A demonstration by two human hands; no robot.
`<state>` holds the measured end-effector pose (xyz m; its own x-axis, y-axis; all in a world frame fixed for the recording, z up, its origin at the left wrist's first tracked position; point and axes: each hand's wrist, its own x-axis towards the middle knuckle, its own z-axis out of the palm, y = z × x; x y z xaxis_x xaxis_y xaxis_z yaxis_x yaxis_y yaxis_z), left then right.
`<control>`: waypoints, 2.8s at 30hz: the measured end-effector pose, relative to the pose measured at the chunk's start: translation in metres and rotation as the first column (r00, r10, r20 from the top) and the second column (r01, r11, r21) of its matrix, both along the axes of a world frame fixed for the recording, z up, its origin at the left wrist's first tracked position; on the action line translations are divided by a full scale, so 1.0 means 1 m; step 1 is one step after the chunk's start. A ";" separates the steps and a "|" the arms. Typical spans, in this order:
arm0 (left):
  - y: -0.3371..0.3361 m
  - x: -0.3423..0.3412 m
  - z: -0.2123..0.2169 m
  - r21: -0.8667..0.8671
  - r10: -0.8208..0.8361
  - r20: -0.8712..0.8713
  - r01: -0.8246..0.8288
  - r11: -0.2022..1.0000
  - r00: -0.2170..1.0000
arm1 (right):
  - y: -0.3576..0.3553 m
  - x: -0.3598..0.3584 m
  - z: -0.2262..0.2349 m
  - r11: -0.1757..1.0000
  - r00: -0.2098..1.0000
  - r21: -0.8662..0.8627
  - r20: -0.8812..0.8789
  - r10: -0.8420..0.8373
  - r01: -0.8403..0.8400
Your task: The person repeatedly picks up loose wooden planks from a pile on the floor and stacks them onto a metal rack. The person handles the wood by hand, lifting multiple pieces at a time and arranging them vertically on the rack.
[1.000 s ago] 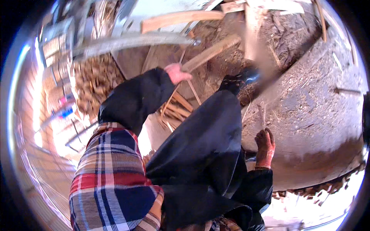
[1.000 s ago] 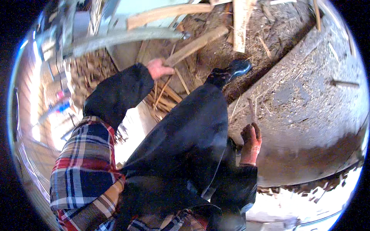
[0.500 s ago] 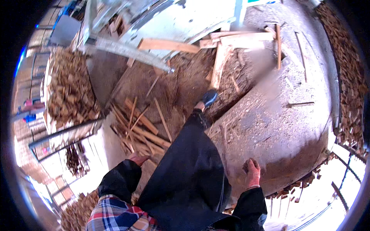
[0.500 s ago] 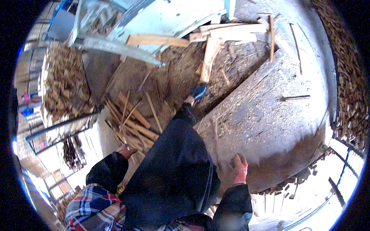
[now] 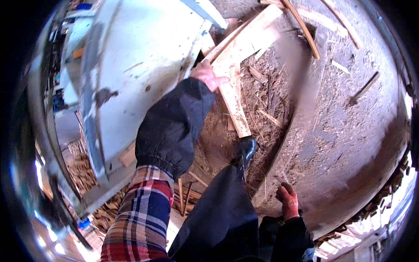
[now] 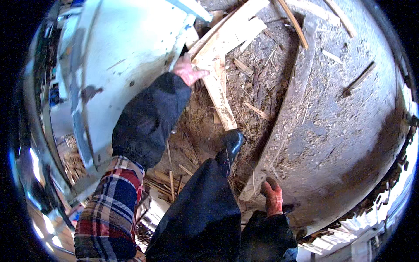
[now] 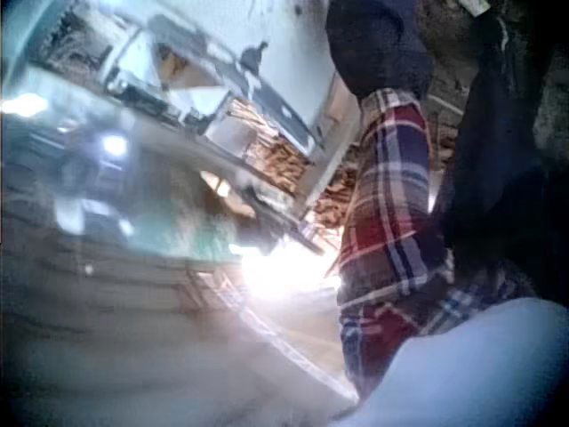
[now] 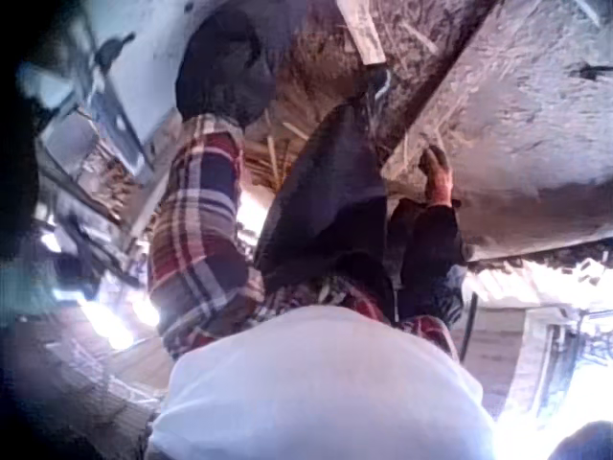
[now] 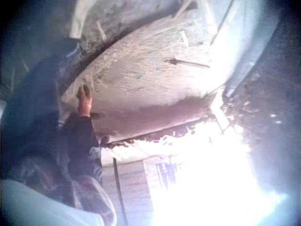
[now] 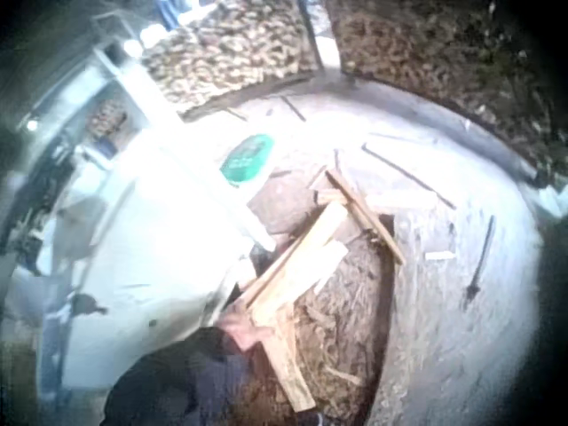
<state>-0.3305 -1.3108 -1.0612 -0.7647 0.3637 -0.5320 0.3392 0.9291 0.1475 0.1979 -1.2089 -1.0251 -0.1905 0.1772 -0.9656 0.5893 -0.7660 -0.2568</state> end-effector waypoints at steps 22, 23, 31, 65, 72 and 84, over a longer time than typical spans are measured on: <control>0.050 0.163 -0.033 0.322 0.279 0.832 -0.827 0.461 0.480 | 0.124 -0.238 -0.097 0.955 0.918 0.242 -0.313 0.243 -0.171; 0.050 0.170 -0.016 0.227 0.364 0.835 -0.861 0.456 0.413 | 0.121 -0.241 -0.091 0.988 0.881 0.065 -0.447 0.157 -0.143; -0.002 0.183 0.004 -0.095 0.223 0.970 -0.694 0.714 0.096 | 0.095 -0.225 -0.037 0.922 0.778 0.008 -0.535 0.330 -0.386; -0.023 0.030 -0.159 0.214 0.172 0.514 -0.319 0.923 0.841 | 0.083 -0.337 -0.198 0.965 0.893 0.154 -0.371 0.257 -0.213; -0.028 0.053 -0.181 0.271 0.335 0.661 -0.629 0.729 0.672 | 0.096 -0.343 -0.229 0.898 0.814 0.369 -0.428 0.392 -0.239; -0.010 0.098 -0.166 -0.004 0.208 0.976 -0.941 0.338 0.071 | 0.113 -0.321 -0.211 0.973 0.755 -0.073 -0.644 0.123 -0.220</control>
